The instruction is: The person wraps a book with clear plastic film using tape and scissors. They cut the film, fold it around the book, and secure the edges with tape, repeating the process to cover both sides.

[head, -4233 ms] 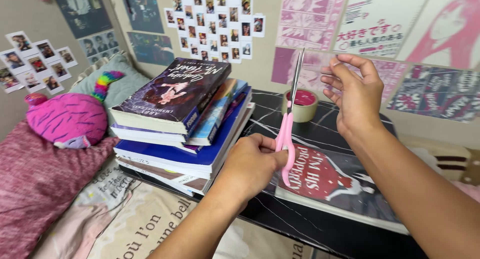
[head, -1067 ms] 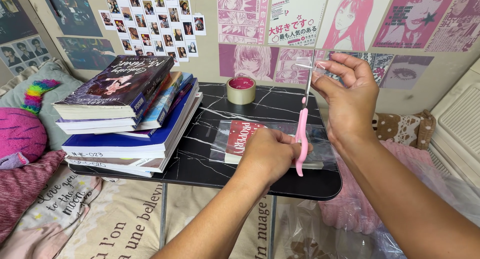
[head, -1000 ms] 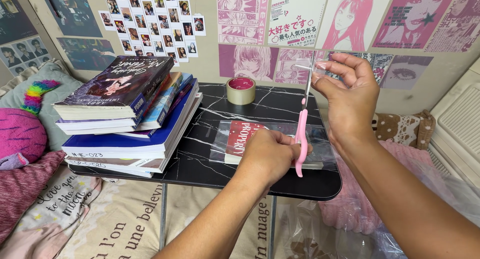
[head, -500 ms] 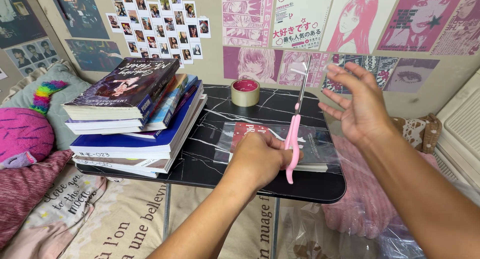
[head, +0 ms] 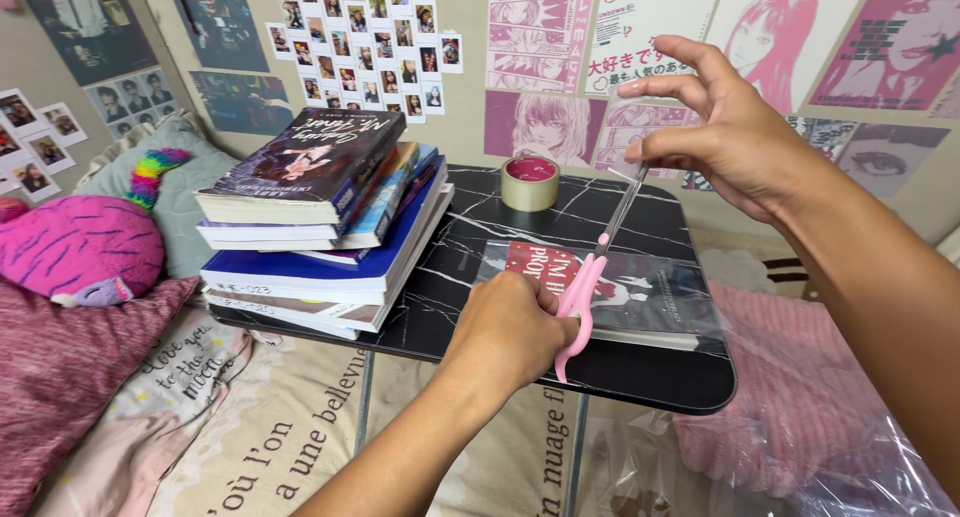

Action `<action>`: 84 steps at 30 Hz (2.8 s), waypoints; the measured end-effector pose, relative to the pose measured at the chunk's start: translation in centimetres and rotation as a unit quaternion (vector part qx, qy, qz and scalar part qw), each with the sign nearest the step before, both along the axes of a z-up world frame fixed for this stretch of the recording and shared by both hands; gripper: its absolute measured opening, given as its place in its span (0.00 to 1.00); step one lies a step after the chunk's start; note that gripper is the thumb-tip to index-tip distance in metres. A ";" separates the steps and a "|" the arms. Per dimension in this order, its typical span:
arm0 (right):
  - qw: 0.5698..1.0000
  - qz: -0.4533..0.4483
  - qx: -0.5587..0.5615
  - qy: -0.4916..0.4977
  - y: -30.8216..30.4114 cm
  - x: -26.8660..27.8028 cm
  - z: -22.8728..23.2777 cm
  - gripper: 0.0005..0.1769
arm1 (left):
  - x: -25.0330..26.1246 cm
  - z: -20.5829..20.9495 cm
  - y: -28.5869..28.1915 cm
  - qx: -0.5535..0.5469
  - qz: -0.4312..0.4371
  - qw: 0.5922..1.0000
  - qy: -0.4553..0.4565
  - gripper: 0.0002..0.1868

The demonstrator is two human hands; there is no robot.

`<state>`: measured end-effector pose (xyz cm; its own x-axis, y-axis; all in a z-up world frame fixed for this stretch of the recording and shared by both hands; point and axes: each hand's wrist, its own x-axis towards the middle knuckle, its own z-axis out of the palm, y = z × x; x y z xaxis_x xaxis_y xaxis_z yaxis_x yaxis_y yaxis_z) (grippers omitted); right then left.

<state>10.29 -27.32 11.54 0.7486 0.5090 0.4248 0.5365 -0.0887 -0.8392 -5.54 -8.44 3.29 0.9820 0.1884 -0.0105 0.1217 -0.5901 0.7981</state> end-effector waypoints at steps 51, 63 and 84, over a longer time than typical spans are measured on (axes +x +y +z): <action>0.973 -0.111 0.195 0.046 7.1 -2.1 -6.7 0.38 | 8.3 10.1 22.2 0.436 0.066 0.893 0.091 0.16; 0.974 0.016 0.176 0.144 2.2 -5.2 -7.2 0.29 | 8.3 7.8 7.6 -0.038 -0.106 0.976 -0.185 0.13; 0.972 -0.013 0.095 0.212 -3.7 -6.8 -7.9 0.31 | 6.9 3.1 -2.1 0.116 -0.123 0.960 -0.222 0.04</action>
